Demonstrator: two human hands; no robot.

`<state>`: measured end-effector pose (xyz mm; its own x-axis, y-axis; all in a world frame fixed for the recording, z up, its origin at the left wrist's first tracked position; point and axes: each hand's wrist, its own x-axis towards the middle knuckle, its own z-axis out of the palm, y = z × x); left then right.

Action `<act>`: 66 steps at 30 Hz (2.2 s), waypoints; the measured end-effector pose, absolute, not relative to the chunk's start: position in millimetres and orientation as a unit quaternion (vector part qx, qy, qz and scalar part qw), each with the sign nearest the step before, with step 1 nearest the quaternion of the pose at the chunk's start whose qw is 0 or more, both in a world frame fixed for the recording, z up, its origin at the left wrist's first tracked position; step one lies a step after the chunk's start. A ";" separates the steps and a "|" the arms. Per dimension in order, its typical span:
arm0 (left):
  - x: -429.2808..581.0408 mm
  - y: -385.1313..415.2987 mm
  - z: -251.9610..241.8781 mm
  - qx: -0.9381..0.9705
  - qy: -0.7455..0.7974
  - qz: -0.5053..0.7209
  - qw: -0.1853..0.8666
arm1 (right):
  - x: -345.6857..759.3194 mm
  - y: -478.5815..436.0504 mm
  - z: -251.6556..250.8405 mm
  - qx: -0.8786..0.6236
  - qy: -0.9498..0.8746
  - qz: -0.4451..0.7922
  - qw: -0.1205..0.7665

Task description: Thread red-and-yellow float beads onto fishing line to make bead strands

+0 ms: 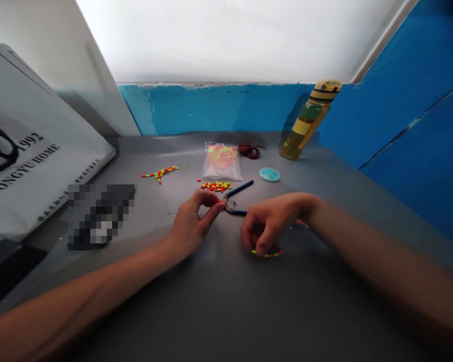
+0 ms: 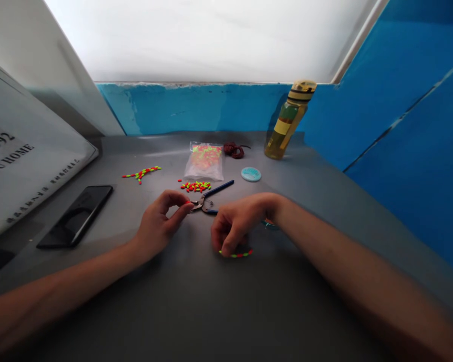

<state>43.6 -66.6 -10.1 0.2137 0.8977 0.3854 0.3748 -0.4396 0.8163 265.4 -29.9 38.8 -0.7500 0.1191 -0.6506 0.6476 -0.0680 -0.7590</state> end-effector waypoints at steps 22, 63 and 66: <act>45.2 -64.0 -11.1 0.783 0.328 0.444 0.288 | 272.9 -23.4 20.6 0.336 0.608 -0.719 -0.006; 45.7 -64.7 -8.2 0.711 0.410 0.483 0.307 | 240.7 -45.5 41.9 0.344 0.630 -0.567 -0.404; 45.7 -64.7 -8.5 0.707 0.423 0.471 0.315 | 241.0 -44.5 43.2 0.313 0.560 -0.627 -0.442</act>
